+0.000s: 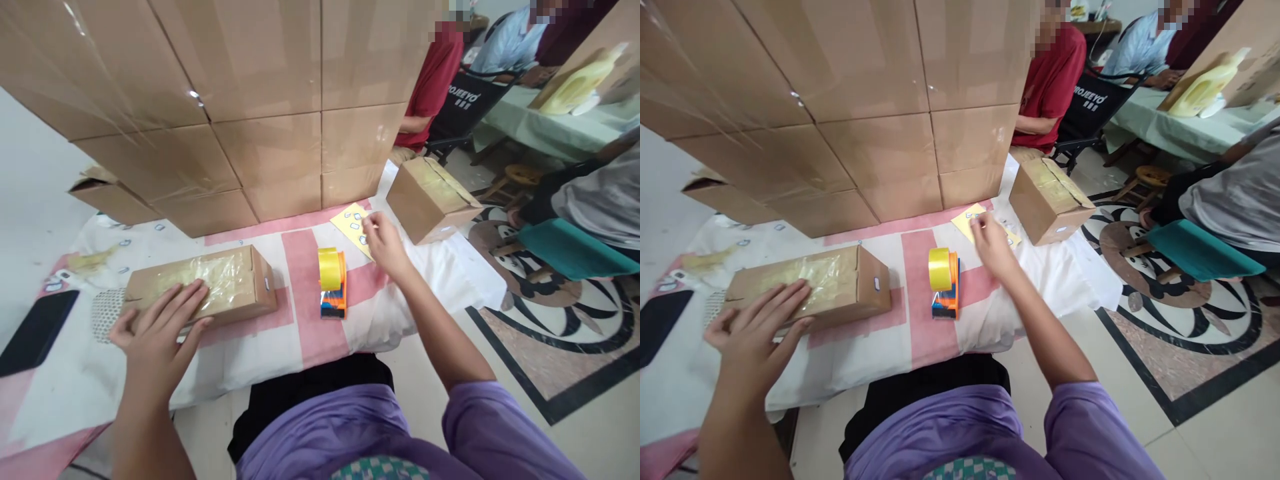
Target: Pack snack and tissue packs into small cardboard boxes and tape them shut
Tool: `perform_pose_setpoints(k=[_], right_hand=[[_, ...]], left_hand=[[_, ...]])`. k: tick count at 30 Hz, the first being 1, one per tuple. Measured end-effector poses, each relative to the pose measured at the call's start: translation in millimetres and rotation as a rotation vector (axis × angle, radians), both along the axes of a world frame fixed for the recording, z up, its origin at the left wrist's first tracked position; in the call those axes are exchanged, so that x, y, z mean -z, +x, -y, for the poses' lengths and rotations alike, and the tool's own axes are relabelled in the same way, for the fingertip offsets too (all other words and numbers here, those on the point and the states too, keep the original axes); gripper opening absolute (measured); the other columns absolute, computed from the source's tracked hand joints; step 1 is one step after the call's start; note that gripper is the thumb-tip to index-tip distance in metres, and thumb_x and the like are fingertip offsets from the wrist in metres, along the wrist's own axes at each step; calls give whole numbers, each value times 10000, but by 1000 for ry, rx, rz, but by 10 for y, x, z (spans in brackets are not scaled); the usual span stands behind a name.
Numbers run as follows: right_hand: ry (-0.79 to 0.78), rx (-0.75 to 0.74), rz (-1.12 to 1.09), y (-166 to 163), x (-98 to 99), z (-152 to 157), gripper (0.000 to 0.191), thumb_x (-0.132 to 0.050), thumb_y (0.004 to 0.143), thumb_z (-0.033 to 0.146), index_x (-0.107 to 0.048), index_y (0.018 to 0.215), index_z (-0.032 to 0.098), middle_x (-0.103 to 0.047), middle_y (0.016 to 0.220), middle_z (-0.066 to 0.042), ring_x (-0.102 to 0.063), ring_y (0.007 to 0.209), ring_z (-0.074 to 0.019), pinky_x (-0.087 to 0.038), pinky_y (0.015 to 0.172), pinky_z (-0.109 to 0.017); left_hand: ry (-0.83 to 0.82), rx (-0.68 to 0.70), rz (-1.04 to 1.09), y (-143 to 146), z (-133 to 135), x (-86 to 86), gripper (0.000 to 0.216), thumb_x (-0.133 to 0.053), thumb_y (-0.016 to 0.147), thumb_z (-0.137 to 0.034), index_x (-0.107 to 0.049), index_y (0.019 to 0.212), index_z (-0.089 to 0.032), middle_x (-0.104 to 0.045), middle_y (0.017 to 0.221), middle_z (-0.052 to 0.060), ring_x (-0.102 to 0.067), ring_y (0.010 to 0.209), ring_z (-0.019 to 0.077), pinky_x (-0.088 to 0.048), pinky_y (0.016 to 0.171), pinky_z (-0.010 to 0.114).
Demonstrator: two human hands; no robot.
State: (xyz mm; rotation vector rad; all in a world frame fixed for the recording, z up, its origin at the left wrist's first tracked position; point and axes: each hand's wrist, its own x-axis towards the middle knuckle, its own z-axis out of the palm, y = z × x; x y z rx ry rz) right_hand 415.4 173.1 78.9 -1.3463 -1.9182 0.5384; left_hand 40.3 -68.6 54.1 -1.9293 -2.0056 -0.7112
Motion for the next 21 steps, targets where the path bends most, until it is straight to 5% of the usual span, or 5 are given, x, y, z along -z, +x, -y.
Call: perform_pose_setpoints(k=[4, 7, 15, 19, 21], right_hand=[[-44, -303, -160, -795, 6, 878, 198, -453, 1067, 301, -586, 949, 216, -704, 885, -38, -680, 822, -185, -485, 771, -285], [-129, -325, -36, -1275, 161, 1252, 244, -437, 1091, 259, -634, 959, 202, -745, 917, -58, -707, 837, -189, -473, 752, -282], [-201, -127, 93, -1582, 548, 1240, 255, -458, 1101, 244, -693, 1071, 149, -780, 1029, -135, -736, 939, -235, -501, 801, -314], [-127, -308, -79, -1576, 640, 1303, 319, -434, 1103, 256, -730, 1052, 150, -763, 1019, -128, -722, 945, -224, -540, 862, -325], [-138, -414, -190, -1552, 686, 1379, 359, -411, 1106, 276, -724, 1202, 128, -755, 1067, -135, -717, 986, -223, -557, 917, -338]], left_hand=[[-28, -16, -18, 87, 37, -75, 437, -513, 1064, -360, -544, 1500, -369, -646, 1493, 62, -543, 1446, 299, -193, 1198, 561], [-33, -11, -32, 92, 79, -98, 430, -533, 1061, -349, -549, 1491, -348, -644, 1495, 67, -544, 1444, 300, -192, 1199, 566], [-33, 30, -30, 87, 177, -105, 485, -569, 1044, -312, -522, 1524, -363, -632, 1507, 73, -545, 1441, 330, -203, 1179, 582], [-19, 31, -39, 96, 165, -90, 488, -576, 1040, -301, -525, 1523, -356, -633, 1505, 71, -550, 1435, 332, -203, 1177, 584], [-17, 22, -42, 90, 152, -92, 471, -571, 1042, -301, -540, 1509, -351, -641, 1496, 67, -553, 1432, 327, -202, 1180, 581]])
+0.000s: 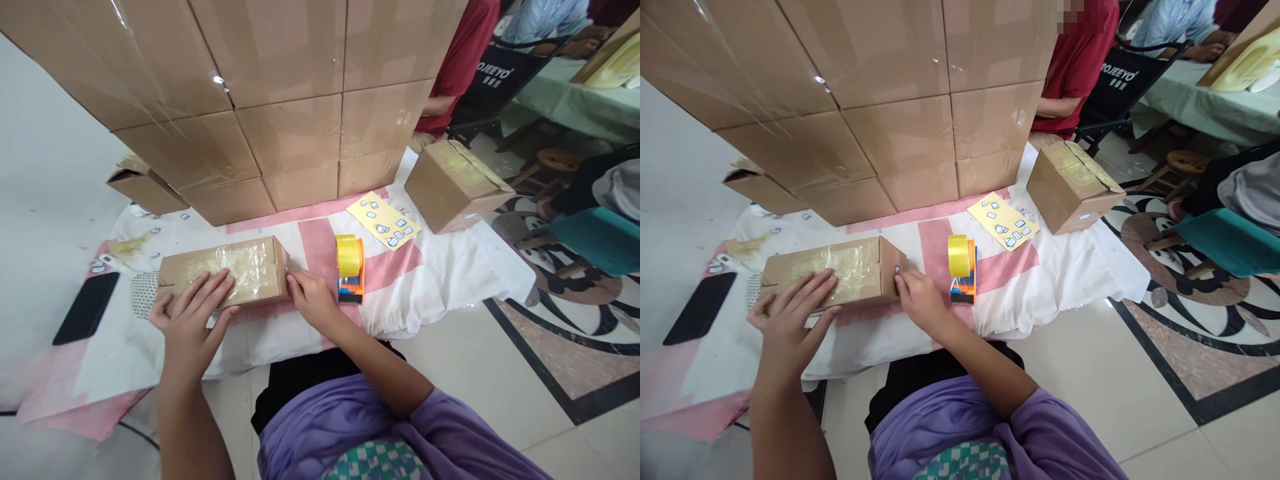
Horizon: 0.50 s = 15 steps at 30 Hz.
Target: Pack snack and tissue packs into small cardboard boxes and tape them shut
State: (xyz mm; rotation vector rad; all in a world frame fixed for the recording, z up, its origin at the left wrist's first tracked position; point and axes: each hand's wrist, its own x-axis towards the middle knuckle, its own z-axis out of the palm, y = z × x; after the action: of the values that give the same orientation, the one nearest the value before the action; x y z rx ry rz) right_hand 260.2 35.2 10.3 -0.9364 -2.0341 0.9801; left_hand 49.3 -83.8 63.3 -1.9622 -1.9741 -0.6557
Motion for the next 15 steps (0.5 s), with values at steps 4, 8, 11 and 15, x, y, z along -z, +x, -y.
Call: perform_pose_setpoints(k=[4, 8, 11, 15], right_hand=[[-90, -137, -45, 200, 104, 196, 522, -430, 1098, 376, -492, 1568, 156, -694, 1129, -111, -689, 1050, -218, -575, 977, -376], [-34, -206, 24, 406, 162, 279, 753, -632, 984, 544, -392, 1635, 251, -499, 1464, -165, -535, 1379, -307, -486, 1154, -495], [112, -220, 108, 247, 101, 193, 1229, -834, 732, 692, -223, 1681, 205, -146, 1703, -248, -103, 1614, -459, -243, 1265, -685], [245, -303, 70, -186, -125, 54, 1396, -874, 633, 683, -98, 1678, 178, -218, 1650, -263, -197, 1575, -432, -255, 1269, -644]], left_hand=[[-28, 27, 2, -52, -15, -33, 415, -551, 1047, -325, -585, 1460, -343, -660, 1475, 55, -574, 1412, 307, -214, 1192, 561], [-76, 57, 76, -172, 3, -75, 361, -539, 1032, -395, -658, 1368, -339, -685, 1440, 51, -578, 1412, 305, -221, 1219, 554], [-112, 116, 172, -277, 82, -81, 335, -576, 994, -421, -707, 1294, -349, -720, 1386, 47, -583, 1410, 316, -263, 1230, 564], [-12, 82, 292, -320, 317, -13, 451, -605, 950, -380, -643, 1392, -458, -669, 1464, -9, -548, 1447, 319, -320, 1241, 587]])
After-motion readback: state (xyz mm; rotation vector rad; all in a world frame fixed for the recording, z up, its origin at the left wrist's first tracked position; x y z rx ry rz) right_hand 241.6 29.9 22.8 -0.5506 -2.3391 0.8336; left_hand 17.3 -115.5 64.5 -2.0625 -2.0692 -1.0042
